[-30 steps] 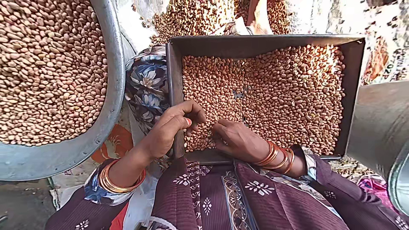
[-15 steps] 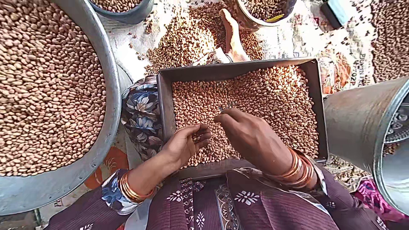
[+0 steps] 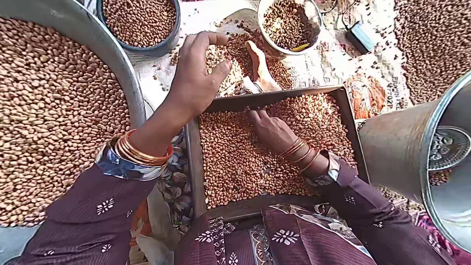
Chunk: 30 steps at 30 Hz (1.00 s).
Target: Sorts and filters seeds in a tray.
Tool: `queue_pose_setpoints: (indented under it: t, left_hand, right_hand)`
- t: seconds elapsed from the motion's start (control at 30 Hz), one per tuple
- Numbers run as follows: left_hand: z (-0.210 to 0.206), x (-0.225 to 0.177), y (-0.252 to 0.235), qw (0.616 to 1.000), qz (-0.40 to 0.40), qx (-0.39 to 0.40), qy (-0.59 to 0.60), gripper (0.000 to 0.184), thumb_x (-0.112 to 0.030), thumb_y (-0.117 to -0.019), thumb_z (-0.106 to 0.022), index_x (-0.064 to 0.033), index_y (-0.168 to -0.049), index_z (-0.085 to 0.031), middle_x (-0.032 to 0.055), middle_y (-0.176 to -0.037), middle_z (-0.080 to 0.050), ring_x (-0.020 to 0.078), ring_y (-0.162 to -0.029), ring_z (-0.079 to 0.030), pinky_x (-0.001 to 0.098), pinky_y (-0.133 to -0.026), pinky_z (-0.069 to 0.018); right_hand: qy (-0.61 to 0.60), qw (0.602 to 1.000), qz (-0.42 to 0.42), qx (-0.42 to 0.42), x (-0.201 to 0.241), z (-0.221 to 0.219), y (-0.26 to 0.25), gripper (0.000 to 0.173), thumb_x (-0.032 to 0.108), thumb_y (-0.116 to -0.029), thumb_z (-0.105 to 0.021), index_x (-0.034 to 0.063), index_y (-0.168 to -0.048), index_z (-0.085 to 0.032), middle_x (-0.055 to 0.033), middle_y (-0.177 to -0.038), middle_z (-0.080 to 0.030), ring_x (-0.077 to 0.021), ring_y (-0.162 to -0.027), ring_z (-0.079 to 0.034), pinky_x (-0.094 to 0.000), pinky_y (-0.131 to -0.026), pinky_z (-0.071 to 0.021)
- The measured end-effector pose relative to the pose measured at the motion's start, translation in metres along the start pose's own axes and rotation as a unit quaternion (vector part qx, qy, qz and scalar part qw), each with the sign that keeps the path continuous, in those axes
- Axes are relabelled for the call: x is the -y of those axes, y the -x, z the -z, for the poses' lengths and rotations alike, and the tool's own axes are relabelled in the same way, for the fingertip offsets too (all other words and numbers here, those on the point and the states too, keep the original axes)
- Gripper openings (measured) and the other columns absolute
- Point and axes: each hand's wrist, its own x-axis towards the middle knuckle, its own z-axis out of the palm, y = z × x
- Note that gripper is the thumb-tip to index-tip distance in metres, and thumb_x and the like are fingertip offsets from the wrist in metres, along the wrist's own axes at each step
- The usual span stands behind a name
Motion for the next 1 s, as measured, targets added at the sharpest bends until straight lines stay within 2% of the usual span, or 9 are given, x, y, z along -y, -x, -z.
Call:
queue_pose_setpoints:
  t: [0.13,0.23,0.3,0.4,0.53,0.6,0.8,0.93,1.0]
  left_hand:
    - [-0.011,0.016,0.008,0.997,-0.037,0.044,-0.044,0.032,-0.022,-0.1038,-0.056,-0.0112,-0.134,-0.061,0.0123,-0.136,-0.059,0.0192,-0.119,-0.061,0.0354,-0.096,-0.0529]
    - [-0.013,0.025,0.012,0.983,-0.108,0.088,-0.12,0.023,-0.018,-0.1045,-0.055,-0.0066,-0.119,-0.068,0.0124,-0.11,-0.07,0.023,-0.095,-0.07,0.0444,-0.083,-0.0573]
    - [-0.014,0.025,0.014,0.966,-0.102,0.152,-0.18,0.02,-0.021,-0.1053,-0.055,-0.0103,-0.112,-0.07,0.0104,-0.097,-0.072,0.0284,-0.083,-0.07,0.0543,-0.071,-0.0547]
    - [-0.017,0.022,0.014,0.92,-0.057,0.27,-0.278,0.019,-0.026,-0.1059,-0.057,-0.0128,-0.11,-0.07,0.0122,-0.091,-0.07,0.0351,-0.084,-0.07,0.058,-0.069,-0.0521]
    - [-0.018,0.023,0.016,0.881,-0.035,0.329,-0.339,0.015,-0.025,-0.1035,-0.061,-0.0123,-0.104,-0.069,0.0117,-0.089,-0.069,0.035,-0.086,-0.069,0.0561,-0.069,-0.0511]
    - [-0.017,0.022,0.017,0.869,-0.033,0.337,-0.361,0.015,-0.023,-0.1034,-0.062,-0.0113,-0.107,-0.07,0.0129,-0.091,-0.069,0.0362,-0.087,-0.069,0.0564,-0.069,-0.0514]
    - [-0.019,0.015,0.023,0.819,0.006,0.392,-0.418,0.015,-0.019,-0.1023,-0.062,-0.0093,-0.109,-0.071,0.0143,-0.093,-0.07,0.0374,-0.089,-0.07,0.0564,-0.069,-0.0519]
    - [-0.018,0.011,0.026,0.796,0.021,0.42,-0.436,0.013,-0.018,-0.1017,-0.062,-0.0081,-0.099,-0.069,0.0139,-0.087,-0.068,0.0368,-0.086,-0.069,0.0543,-0.067,-0.0507]
    - [-0.019,0.012,0.026,0.799,0.012,0.423,-0.426,0.014,-0.02,-0.102,-0.062,-0.0082,-0.099,-0.07,0.0138,-0.087,-0.068,0.0366,-0.085,-0.069,0.0546,-0.068,-0.0513]
  right_hand:
    - [-0.093,0.988,0.107,-0.065,-0.003,0.014,-0.002,0.04,0.002,-0.1008,-0.054,0.0091,-0.14,-0.055,-0.0155,-0.117,-0.062,-0.0262,-0.07,-0.067,-0.0434,-0.059,-0.0581]
    - [0.021,0.997,-0.02,-0.066,-0.014,0.024,0.015,0.017,0.009,-0.1046,-0.052,0.0021,-0.116,-0.063,-0.019,-0.1,-0.067,-0.0348,-0.069,-0.069,-0.0491,-0.059,-0.0563]
    - [0.066,0.986,-0.124,0.086,-0.008,0.018,0.022,0.025,0.019,-0.1077,-0.05,-0.0013,-0.118,-0.058,-0.0228,-0.101,-0.065,-0.0412,-0.084,-0.07,-0.0545,-0.07,-0.0565]
    - [-0.067,0.975,0.01,0.211,0.006,0.004,0.033,0.026,0.017,-0.1069,-0.048,-0.0005,-0.124,-0.057,-0.0201,-0.111,-0.066,-0.0348,-0.095,-0.07,-0.0495,-0.082,-0.0563]
    - [-0.173,0.971,0.162,0.038,0.004,-0.004,0.03,0.023,0.014,-0.1036,-0.054,0.0056,-0.121,-0.065,-0.011,-0.105,-0.069,-0.02,-0.075,-0.07,-0.0378,-0.067,-0.0598]
    - [-0.112,0.982,0.147,-0.04,-0.003,0.003,0.023,0.016,0.01,-0.0991,-0.06,0.0071,-0.112,-0.069,-0.0096,-0.097,-0.068,-0.0196,-0.065,-0.066,-0.0377,-0.058,-0.058]
    - [0.049,0.999,0.016,0.004,-0.017,0.023,0.034,0.019,0.023,-0.1033,-0.059,0.0064,-0.104,-0.067,-0.012,-0.087,-0.067,-0.0315,-0.067,-0.068,-0.0489,-0.055,-0.0538]
    - [0.073,0.961,-0.163,0.212,0.001,0.017,0.047,0.037,0.032,-0.1087,-0.049,-0.0028,-0.115,-0.059,-0.0243,-0.096,-0.067,-0.0434,-0.095,-0.07,-0.0566,-0.077,-0.0541]
    - [-0.007,0.954,-0.065,0.292,0.013,0.008,0.057,0.036,0.029,-0.1081,-0.049,-0.0034,-0.123,-0.055,-0.025,-0.103,-0.065,-0.0429,-0.098,-0.069,-0.0551,-0.082,-0.0545]
